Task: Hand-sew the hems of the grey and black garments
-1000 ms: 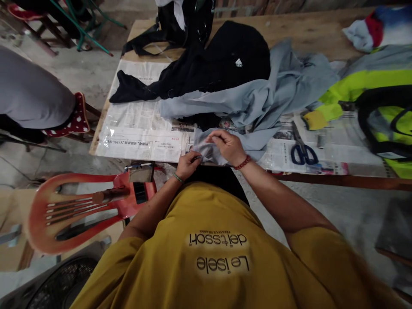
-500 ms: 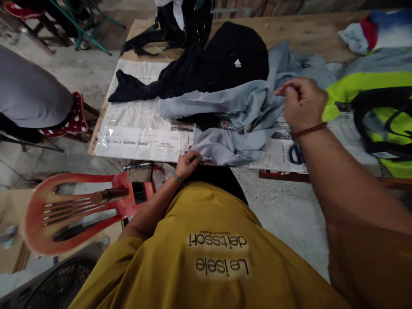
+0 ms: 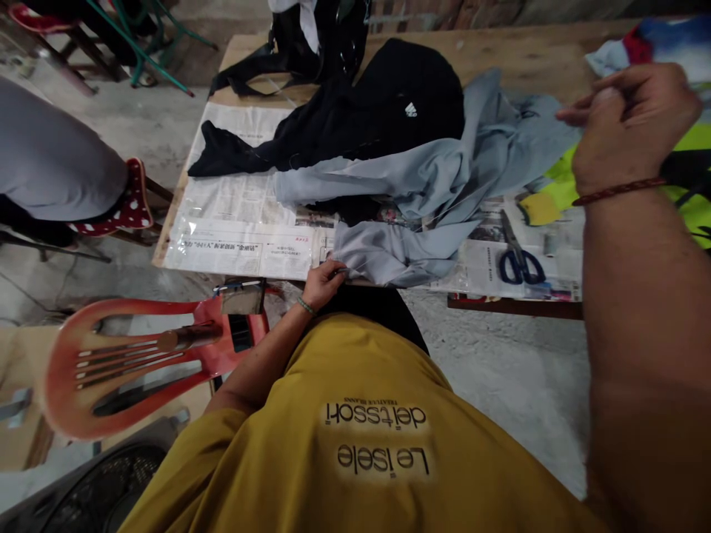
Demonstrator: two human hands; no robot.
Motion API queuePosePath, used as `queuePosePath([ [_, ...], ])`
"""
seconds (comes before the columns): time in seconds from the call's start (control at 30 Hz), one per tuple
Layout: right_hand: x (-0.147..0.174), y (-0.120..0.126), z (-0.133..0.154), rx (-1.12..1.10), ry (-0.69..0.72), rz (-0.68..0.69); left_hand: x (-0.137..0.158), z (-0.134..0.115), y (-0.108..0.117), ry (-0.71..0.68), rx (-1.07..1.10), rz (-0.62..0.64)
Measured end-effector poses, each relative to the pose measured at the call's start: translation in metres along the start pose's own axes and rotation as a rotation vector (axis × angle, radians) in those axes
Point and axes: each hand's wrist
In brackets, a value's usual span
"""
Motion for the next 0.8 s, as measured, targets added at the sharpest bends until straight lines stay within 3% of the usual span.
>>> queuePosePath([
  [0.23,-0.009,0.008,0.013,-0.169,-0.184,-0.054,0.0,-0.001,0.0,-0.008,0.029,-0.002],
  [0.6,0.01,-0.016,0.026,-0.386,-0.115,-0.057,0.0,-0.005,0.002,0.06,0.156,0.003],
  [0.7,0.049,-0.044,0.043,-0.464,-0.176,0.096,0.001,-0.005,0.002,0.067,0.211,-0.007],
  [0.8,0.117,-0.085,0.066,-0.577,-0.316,0.448,0.001,-0.006,0.002,0.058,0.237,-0.02],
])
Point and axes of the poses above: each hand's wrist, its own x-axis away from the middle knuckle, its own y-axis out of the back of the hand, z = x × y, and after that the axes turned 14 degrees about z, right-handed
